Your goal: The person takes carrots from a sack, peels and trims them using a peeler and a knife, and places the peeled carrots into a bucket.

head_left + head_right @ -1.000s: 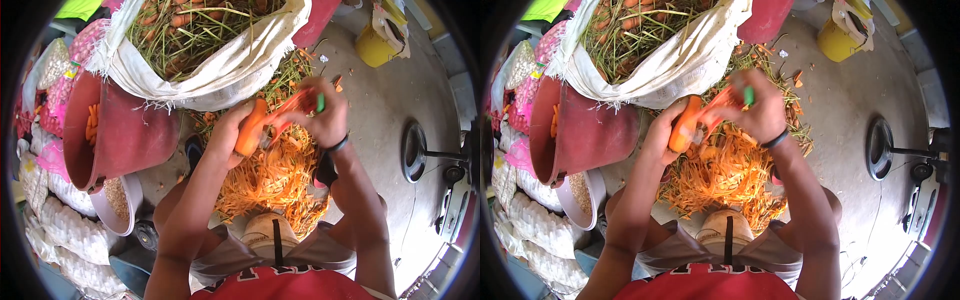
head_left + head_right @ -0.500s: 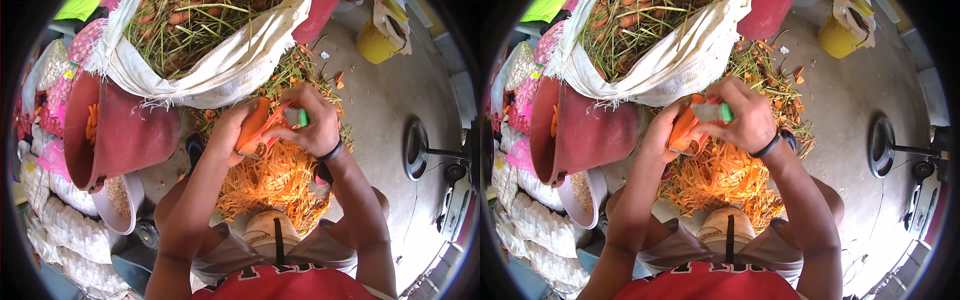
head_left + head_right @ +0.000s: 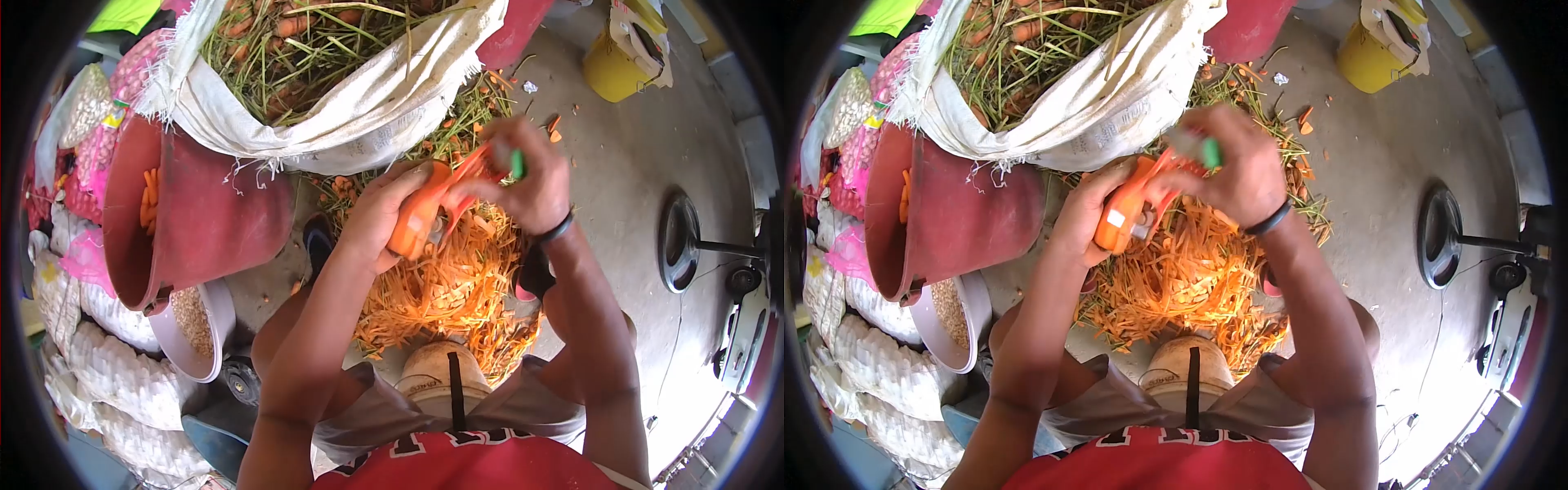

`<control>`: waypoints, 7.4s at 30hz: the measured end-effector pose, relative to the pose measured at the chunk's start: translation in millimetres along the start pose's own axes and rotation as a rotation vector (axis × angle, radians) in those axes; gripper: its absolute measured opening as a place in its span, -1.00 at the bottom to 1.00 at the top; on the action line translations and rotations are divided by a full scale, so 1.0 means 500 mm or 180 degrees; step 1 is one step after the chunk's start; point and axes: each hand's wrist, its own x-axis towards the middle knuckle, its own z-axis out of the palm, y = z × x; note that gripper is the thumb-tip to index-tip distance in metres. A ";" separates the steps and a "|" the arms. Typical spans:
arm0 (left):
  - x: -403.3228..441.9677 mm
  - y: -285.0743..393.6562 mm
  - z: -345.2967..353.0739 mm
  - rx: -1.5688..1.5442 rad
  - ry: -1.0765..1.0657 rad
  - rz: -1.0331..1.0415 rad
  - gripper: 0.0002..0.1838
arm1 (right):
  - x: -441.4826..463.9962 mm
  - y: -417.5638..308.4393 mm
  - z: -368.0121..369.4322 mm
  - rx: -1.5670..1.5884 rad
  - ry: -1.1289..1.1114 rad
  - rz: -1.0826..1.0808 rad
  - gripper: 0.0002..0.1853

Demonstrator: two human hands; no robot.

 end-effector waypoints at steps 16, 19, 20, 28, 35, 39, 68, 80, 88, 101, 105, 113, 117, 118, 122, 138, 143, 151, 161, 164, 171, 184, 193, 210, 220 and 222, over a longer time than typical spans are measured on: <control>-0.008 0.011 0.005 0.0337 0.0090 -0.0068 -0.69 | 0.002 0.065 -0.030 -0.0033 0.0335 0.0986 -0.37; 0.002 0.013 -0.005 0.0230 0.0058 0.0051 -0.64 | -0.011 0.015 -0.005 0.0397 0.0065 0.0553 -0.35; 0.007 0.010 -0.012 0.0109 0.0001 0.0033 -0.66 | -0.016 -0.007 0.011 0.0540 -0.0104 0.0229 -0.35; -0.015 0.017 0.000 0.0423 -0.0042 0.0042 -0.64 | -0.001 0.046 -0.019 0.0018 0.0254 0.0888 -0.34; -0.001 0.008 0.000 0.0157 0.0097 -0.0117 -0.64 | -0.015 -0.017 0.010 0.0175 -0.0163 0.0266 -0.32; -0.015 0.018 0.002 0.0465 -0.0003 -0.0098 -0.64 | 0.001 0.046 -0.015 -0.0054 0.0319 0.0706 -0.35; 0.004 0.007 -0.014 0.0122 0.0122 0.0116 -0.68 | -0.003 0.005 -0.008 0.0377 -0.0004 0.0773 -0.34; -0.010 0.007 0.021 0.0446 0.0394 0.0075 -0.64 | 0.000 0.101 -0.025 -0.0663 0.0528 0.1163 -0.34; 0.007 0.005 -0.003 -0.0365 0.0131 0.0601 -0.60 | -0.039 0.077 0.045 -0.0224 -0.1301 0.1968 -0.30; 0.056 -0.025 -0.033 -0.0939 0.0805 0.0879 -0.70 | -0.057 -0.053 0.043 0.0432 -0.1059 0.1208 -0.44; 0.055 -0.033 -0.023 -0.0773 0.0689 0.0831 -0.72 | -0.061 -0.070 0.053 0.0257 -0.1214 0.0706 -0.32; 0.036 -0.023 0.017 -0.1025 0.0290 0.0622 -0.69 | -0.056 -0.038 0.041 0.0272 -0.0713 0.0968 -0.30; 0.042 -0.034 0.012 -0.0993 0.0140 0.0884 -0.68 | -0.048 -0.036 0.032 0.0354 -0.0635 0.0900 -0.28; 0.041 -0.037 0.014 -0.0997 0.0148 0.0911 -0.67 | -0.047 -0.037 0.033 0.0334 -0.0590 0.0867 -0.28; 0.034 -0.043 0.025 -0.1019 0.0105 0.1020 -0.67 | -0.054 -0.029 0.039 0.0453 -0.0474 0.0855 -0.30; 0.041 -0.051 0.020 -0.1113 0.0123 0.1603 -0.64 | -0.069 -0.029 0.065 0.0763 -0.0433 0.0872 -0.47; 0.041 -0.052 0.023 -0.1021 0.0219 0.1701 -0.64 | -0.083 -0.024 0.063 0.0621 -0.0554 0.1071 -0.50; 0.041 -0.028 0.007 -0.0752 0.0056 0.1623 -0.56 | -0.049 -0.057 0.037 0.0985 -0.0939 0.1128 -0.32; 0.028 -0.029 0.039 -0.0231 0.0059 0.1839 -0.72 | -0.037 -0.066 0.033 0.0808 -0.1526 0.1163 0.01; 0.031 -0.028 0.039 -0.0168 0.0173 0.1864 -0.74 | -0.042 -0.064 0.032 0.0818 -0.1558 0.1119 -0.04; 0.035 -0.025 0.032 -0.0460 0.0380 0.1277 -0.72 | -0.062 -0.072 0.038 0.0944 -0.1689 0.1084 -0.34; 0.038 -0.011 0.021 -0.0452 0.0041 0.1079 -0.72 | -0.058 -0.069 0.036 0.0692 -0.1410 0.1111 -0.14; 0.035 -0.020 0.029 -0.0481 0.0164 0.1108 -0.74 | -0.072 -0.063 0.036 0.0443 -0.1392 0.0722 -0.35; 0.025 -0.008 0.047 -0.0458 -0.0025 0.1017 -0.56 | -0.062 -0.064 0.023 0.0821 -0.1306 0.1192 -0.08; 0.043 -0.013 0.035 -0.0444 0.0070 0.1142 -0.59 | -0.086 -0.066 0.028 0.0900 -0.1270 0.0502 -0.57; 0.036 0.004 0.025 -0.0430 -0.0106 0.1336 -0.62 | -0.097 -0.059 0.028 0.1193 -0.0899 0.0737 -0.59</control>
